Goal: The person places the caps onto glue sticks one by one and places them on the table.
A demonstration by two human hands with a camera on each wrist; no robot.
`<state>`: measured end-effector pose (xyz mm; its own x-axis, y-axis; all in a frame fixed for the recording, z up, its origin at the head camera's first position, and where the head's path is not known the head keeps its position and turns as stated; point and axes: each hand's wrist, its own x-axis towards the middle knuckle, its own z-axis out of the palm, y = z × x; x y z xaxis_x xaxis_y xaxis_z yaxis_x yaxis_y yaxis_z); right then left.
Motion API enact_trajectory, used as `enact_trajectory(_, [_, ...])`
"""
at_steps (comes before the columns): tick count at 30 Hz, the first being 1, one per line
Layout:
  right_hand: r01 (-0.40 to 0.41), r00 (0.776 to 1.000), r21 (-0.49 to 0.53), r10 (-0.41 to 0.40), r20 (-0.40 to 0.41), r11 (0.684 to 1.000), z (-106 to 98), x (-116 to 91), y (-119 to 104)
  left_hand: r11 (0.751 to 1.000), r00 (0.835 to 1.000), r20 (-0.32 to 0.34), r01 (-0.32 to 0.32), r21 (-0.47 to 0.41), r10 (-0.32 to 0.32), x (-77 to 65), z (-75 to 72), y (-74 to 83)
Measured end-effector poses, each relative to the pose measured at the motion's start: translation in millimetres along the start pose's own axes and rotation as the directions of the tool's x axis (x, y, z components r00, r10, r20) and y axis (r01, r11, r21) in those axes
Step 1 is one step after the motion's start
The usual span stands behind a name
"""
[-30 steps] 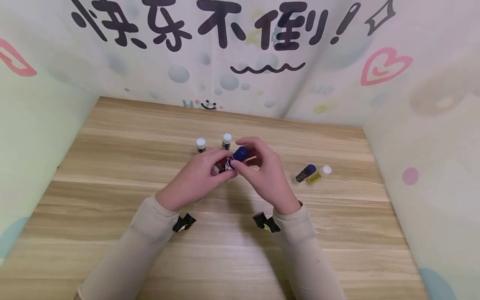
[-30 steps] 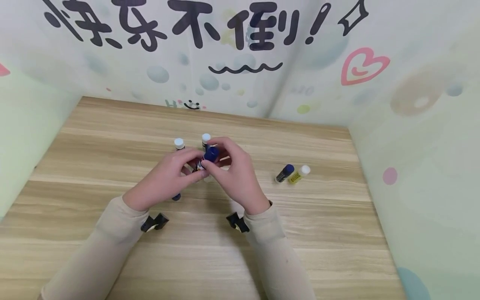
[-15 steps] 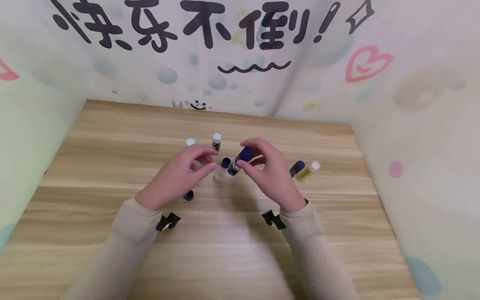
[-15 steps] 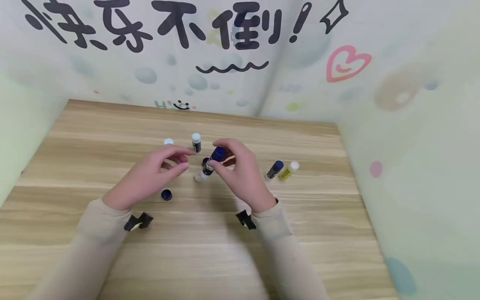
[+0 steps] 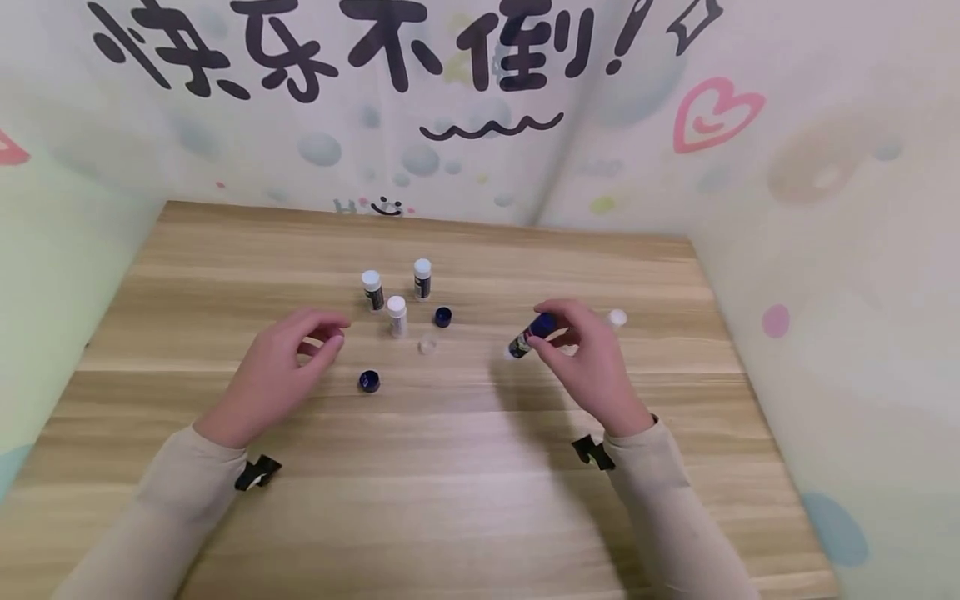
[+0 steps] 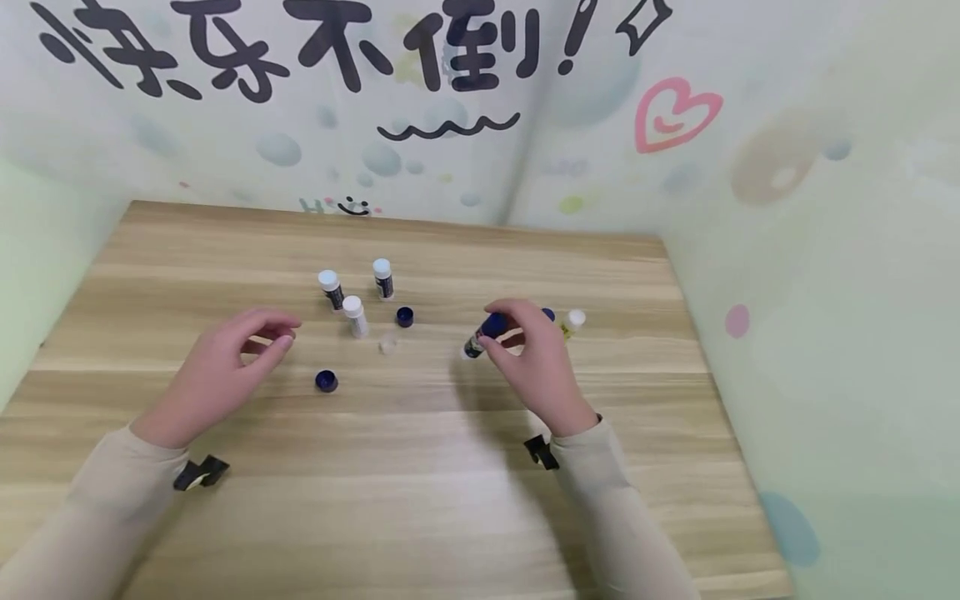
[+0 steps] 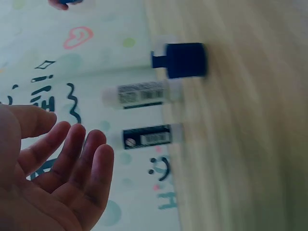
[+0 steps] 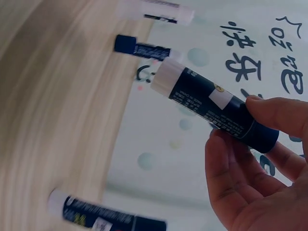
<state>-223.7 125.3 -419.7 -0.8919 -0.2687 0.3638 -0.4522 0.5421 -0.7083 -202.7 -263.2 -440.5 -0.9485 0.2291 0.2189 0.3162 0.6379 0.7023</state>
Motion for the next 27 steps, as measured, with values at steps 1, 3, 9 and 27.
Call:
enact_trajectory(1, [0.000,1.000,-0.009,0.000,-0.015,1.000,-3,-3,4,1.000,1.000,0.000,-0.006,0.005,0.006,-1.1,0.7,-3.2])
enact_trajectory(3, [-0.007,0.999,-0.027,0.006,-0.040,1.000,-9,-10,10,1.000,1.000,0.010,-0.009,0.014,0.009,-2.6,3.0,-8.6])
enact_trajectory(9, [-0.056,0.997,-0.084,0.051,-0.061,0.995,-17,-26,26,0.999,0.999,0.030,0.040,0.029,-0.041,-7.1,9.7,-19.1])
enact_trajectory(27, [-0.108,0.986,-0.255,0.072,-0.148,0.961,-26,-37,56,0.998,0.998,0.058,-0.004,0.056,0.001,2.7,17.6,-22.8])
